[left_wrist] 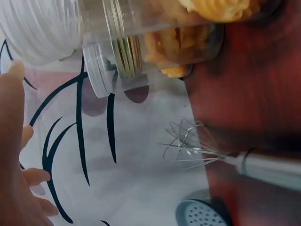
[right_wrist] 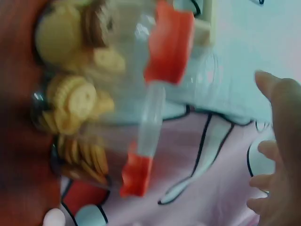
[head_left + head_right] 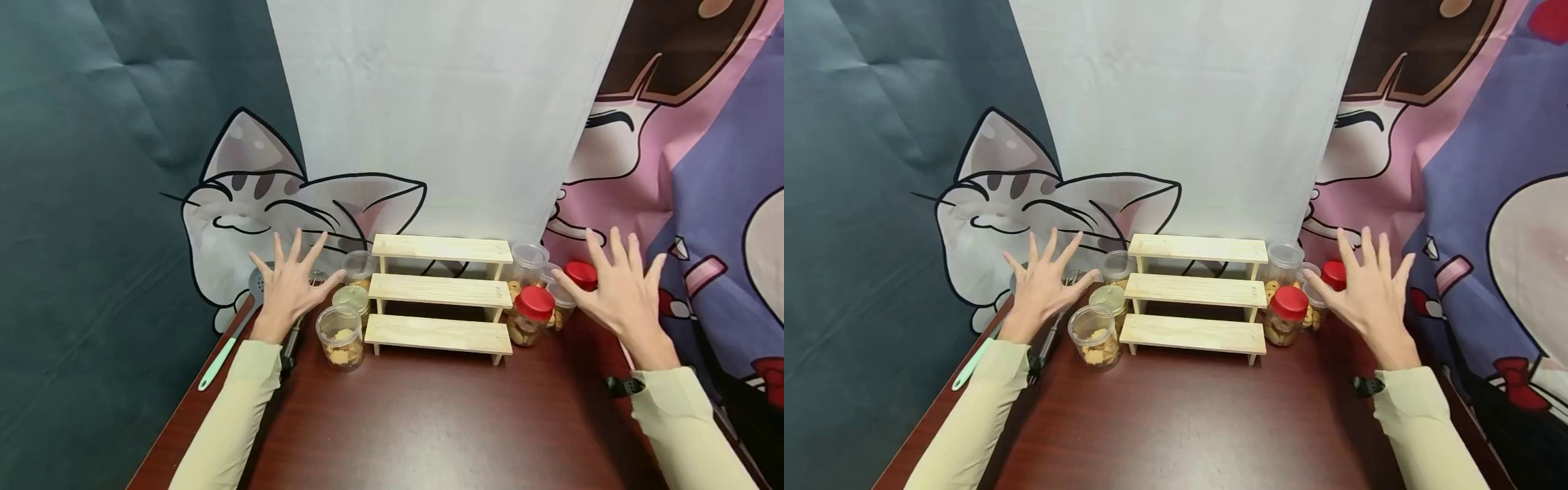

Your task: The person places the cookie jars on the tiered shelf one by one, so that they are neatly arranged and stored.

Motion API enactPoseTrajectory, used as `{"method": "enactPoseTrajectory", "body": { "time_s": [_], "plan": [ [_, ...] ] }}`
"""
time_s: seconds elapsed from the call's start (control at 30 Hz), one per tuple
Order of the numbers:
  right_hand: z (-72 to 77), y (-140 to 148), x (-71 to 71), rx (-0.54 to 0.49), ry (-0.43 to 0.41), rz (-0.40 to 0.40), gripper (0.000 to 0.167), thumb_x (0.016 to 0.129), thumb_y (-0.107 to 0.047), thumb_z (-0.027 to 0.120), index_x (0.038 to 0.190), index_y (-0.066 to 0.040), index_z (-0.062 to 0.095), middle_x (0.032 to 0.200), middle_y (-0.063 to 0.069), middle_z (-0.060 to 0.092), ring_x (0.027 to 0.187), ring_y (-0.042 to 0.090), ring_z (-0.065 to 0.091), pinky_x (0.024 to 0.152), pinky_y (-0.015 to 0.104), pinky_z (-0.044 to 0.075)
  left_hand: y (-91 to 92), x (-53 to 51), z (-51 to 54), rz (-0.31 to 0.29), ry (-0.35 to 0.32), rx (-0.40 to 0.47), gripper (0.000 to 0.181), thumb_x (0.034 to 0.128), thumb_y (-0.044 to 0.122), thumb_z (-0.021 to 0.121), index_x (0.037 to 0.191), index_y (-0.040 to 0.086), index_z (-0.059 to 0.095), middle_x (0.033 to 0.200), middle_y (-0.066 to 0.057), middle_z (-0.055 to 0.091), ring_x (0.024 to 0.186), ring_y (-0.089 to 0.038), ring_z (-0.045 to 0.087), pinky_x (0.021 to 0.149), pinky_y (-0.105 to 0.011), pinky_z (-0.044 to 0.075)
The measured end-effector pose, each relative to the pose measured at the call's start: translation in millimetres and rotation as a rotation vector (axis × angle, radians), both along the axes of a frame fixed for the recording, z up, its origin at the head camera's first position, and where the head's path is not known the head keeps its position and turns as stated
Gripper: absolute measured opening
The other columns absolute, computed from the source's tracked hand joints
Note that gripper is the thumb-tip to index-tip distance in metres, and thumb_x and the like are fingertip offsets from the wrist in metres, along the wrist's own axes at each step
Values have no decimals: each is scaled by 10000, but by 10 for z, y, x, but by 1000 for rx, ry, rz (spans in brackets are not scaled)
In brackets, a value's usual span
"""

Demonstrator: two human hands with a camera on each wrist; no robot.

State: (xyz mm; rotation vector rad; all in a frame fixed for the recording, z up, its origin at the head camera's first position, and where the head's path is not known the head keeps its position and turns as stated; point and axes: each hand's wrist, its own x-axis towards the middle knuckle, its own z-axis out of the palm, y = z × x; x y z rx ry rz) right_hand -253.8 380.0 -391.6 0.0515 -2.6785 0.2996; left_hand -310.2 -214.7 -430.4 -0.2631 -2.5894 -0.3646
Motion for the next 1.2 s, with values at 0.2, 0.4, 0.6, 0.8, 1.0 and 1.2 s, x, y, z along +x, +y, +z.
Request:
{"method": "enactPoseTrajectory", "body": {
  "time_s": [0.2, 0.4, 0.6, 0.8, 1.0, 1.2],
  "plan": [
    [-249, -318, 233, -164, 241, 141, 730, 940, -463, 773, 1587, -200, 562, 1667, 176, 493, 1519, 471, 441, 1190, 745, 335, -62, 206, -153, -41, 4, 65, 859, 942, 772, 638, 1679, 416, 378, 1756, -128, 370, 1633, -490, 276, 1200, -906, 50],
    [-608, -598, 421, -317, 358, 246, 369, 916, -183, 807, 1267, -78, 762, 1266, 157, 731, 1148, 334, 655, 964, 292, 471, -76, 461, -297, -130, -26, 202, 751, 978, 642, 702, 1631, 338, 492, 1697, -108, 475, 1549, -442, 443, 1260, -754, 283],
    [-919, -812, 503, -490, 272, 279, 124, 949, -61, 797, 1072, -72, 789, 967, 50, 765, 826, 40, 657, 760, 82, 495, -44, 623, -406, -236, -106, 325, 631, 1002, 558, 731, 1556, 298, 575, 1567, -53, 610, 1467, -322, 561, 1177, -607, 477],
    [-1142, -950, 523, -597, 103, 191, 88, 991, -132, 788, 1061, -82, 805, 899, 62, 799, 747, -58, 668, 685, 80, 517, 18, 662, -482, -295, -177, 380, 680, 925, 578, 825, 1451, 187, 645, 1352, -16, 721, 1307, -241, 666, 1105, -525, 537],
    [-1284, -991, 513, -655, -4, 127, 152, 985, -208, 817, 1101, -109, 809, 930, 70, 815, 756, -74, 685, 688, 81, 533, 8, 675, -562, -296, -207, 435, 668, 820, 562, 925, 1305, 202, 639, 1154, 28, 736, 1000, -137, 671, 846, -342, 561],
    [-1336, -973, 535, -735, -96, 120, 281, 985, -266, 832, 1209, -98, 801, 1037, 141, 829, 835, -115, 702, 746, 60, 540, 15, 696, -633, -329, -243, 438, 797, 733, 545, 993, 1331, 215, 582, 1200, -12, 719, 1029, -165, 671, 870, -376, 565]
  ]
}}
